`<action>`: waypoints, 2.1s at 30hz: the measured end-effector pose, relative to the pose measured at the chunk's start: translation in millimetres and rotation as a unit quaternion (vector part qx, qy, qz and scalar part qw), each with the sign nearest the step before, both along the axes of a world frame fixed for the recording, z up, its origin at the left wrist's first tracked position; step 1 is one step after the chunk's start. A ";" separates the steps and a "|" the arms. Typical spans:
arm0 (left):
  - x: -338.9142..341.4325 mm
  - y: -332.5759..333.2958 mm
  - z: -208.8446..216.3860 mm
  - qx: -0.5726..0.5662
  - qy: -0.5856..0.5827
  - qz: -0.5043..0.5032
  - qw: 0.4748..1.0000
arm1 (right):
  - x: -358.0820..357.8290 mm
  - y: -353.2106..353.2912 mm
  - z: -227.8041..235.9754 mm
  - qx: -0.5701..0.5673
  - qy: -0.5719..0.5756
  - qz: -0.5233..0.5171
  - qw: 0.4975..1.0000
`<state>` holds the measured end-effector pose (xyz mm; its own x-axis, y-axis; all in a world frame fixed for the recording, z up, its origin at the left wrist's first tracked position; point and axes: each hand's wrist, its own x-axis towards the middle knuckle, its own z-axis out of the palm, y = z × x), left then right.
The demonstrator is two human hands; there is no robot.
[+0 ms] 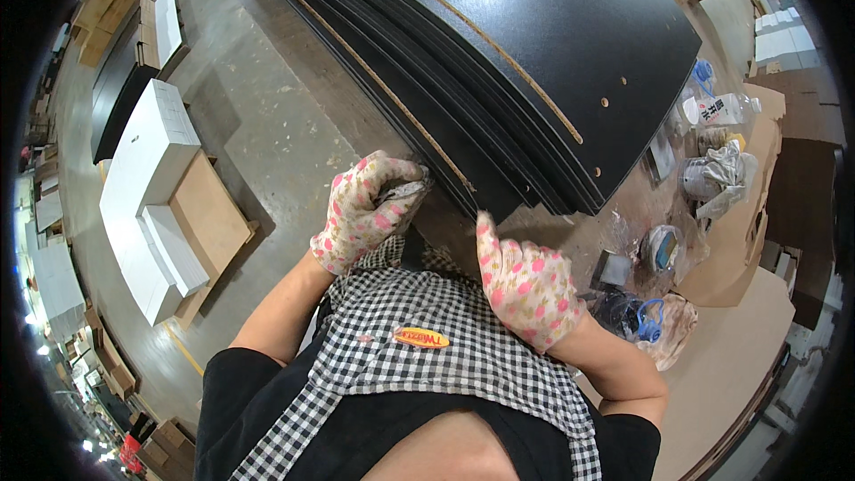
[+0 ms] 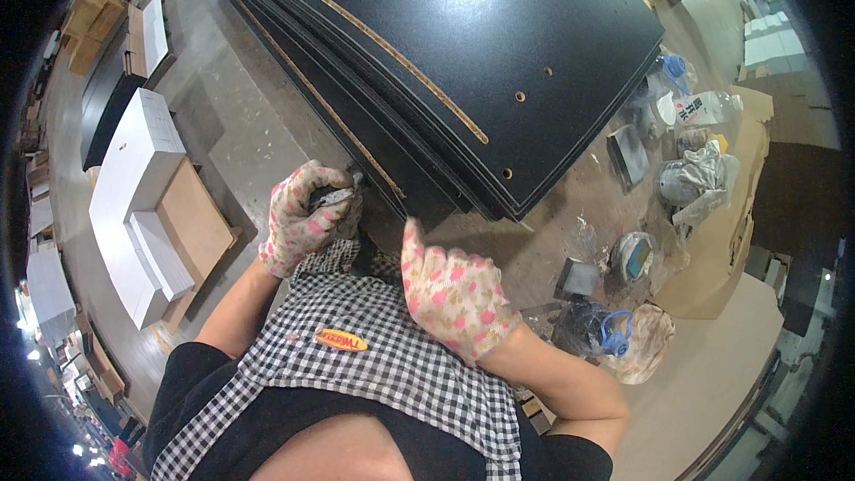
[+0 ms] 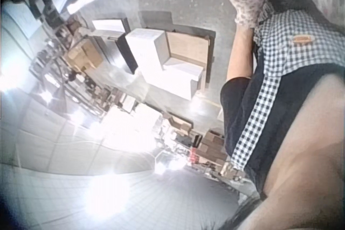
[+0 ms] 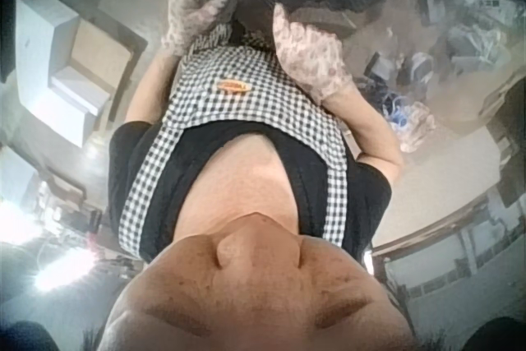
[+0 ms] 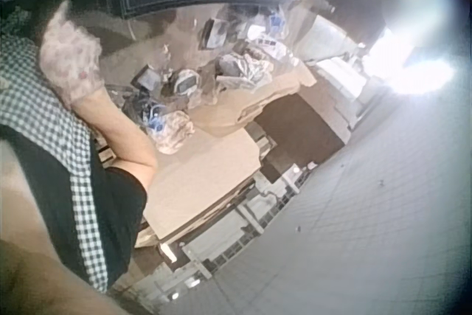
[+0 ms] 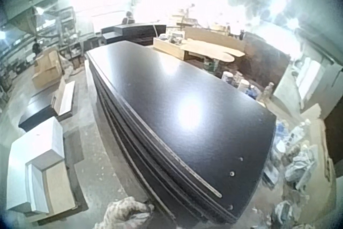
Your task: The person wipes a black rectangular furniture panel with a cloth, then repeatedly scrapes and wipes the grooved edges. The panel is handled one at a time on a workbench in a workshop.
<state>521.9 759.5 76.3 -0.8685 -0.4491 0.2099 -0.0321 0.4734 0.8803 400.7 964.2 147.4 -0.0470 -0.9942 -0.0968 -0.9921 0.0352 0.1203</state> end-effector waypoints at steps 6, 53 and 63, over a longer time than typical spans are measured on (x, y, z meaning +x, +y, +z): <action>0.9 4.5 -1.2 0.023 -0.030 0.003 0.999 | -5.5 4.1 -6.4 -0.008 -0.068 -0.045 0.997; 5.3 0.6 -2.3 0.090 -0.032 0.127 0.987 | -15.0 14.1 -25.8 -0.141 -0.131 -0.046 0.980; -45.2 10.5 23.2 -0.144 0.058 0.016 0.988 | -9.8 7.2 -31.9 -0.335 -0.313 -0.073 0.885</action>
